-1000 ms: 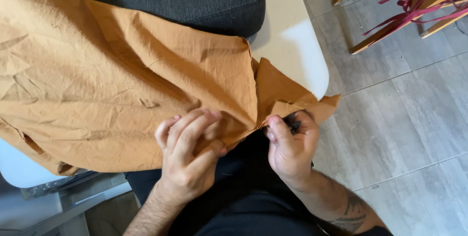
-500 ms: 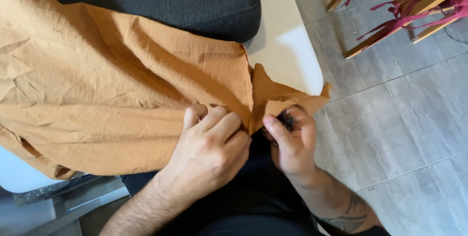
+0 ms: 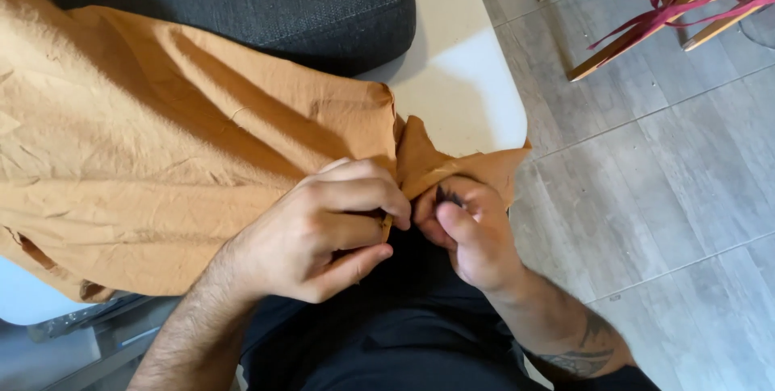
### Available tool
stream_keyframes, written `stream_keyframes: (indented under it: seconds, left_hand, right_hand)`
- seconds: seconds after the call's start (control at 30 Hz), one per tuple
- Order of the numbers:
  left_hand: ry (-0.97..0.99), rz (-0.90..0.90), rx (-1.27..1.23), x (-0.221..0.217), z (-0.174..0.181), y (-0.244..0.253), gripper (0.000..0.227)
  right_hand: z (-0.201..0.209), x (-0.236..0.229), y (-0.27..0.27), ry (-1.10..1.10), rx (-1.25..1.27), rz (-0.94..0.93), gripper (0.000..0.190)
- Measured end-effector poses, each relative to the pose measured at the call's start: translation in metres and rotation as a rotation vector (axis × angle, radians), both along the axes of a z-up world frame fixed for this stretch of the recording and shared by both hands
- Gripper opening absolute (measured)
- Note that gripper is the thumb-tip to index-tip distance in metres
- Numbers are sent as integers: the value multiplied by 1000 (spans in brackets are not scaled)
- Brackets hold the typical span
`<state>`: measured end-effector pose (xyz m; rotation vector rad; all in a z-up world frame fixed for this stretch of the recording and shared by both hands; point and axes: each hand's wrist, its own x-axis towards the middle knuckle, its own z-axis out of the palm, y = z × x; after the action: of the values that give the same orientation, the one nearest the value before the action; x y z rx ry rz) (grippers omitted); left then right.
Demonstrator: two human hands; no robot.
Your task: Using small snips to carefully trim loose threads and excess material from the edges of a piece of orange fabric.
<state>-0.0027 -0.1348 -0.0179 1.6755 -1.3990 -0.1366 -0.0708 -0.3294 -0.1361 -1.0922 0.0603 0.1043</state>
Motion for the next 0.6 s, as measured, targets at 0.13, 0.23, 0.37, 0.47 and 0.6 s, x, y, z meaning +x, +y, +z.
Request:
stream_keyframes:
  seconds: [0.13,0.23,0.37,0.47,0.6]
  left_hand:
    - [23,4,-34,-2,2,3,26]
    - [-10,3,-29,-6,3,1,25]
    - [-63,8,-9,-9,6,1,22]
    - [-85,26,-8,-10,5,1,20]
    - [-97,43,0,-12,5,1,19]
  right_hand:
    - [5,-17,-4,-220,-107,180,53]
    - [8,-21,2,-267,-182,218,40]
    - [11,-16,6,-298,-173,231,44]
    - [5,-16,5,-300,-226,220,47]
    - [7,-16,6,-315,-229,209,47]
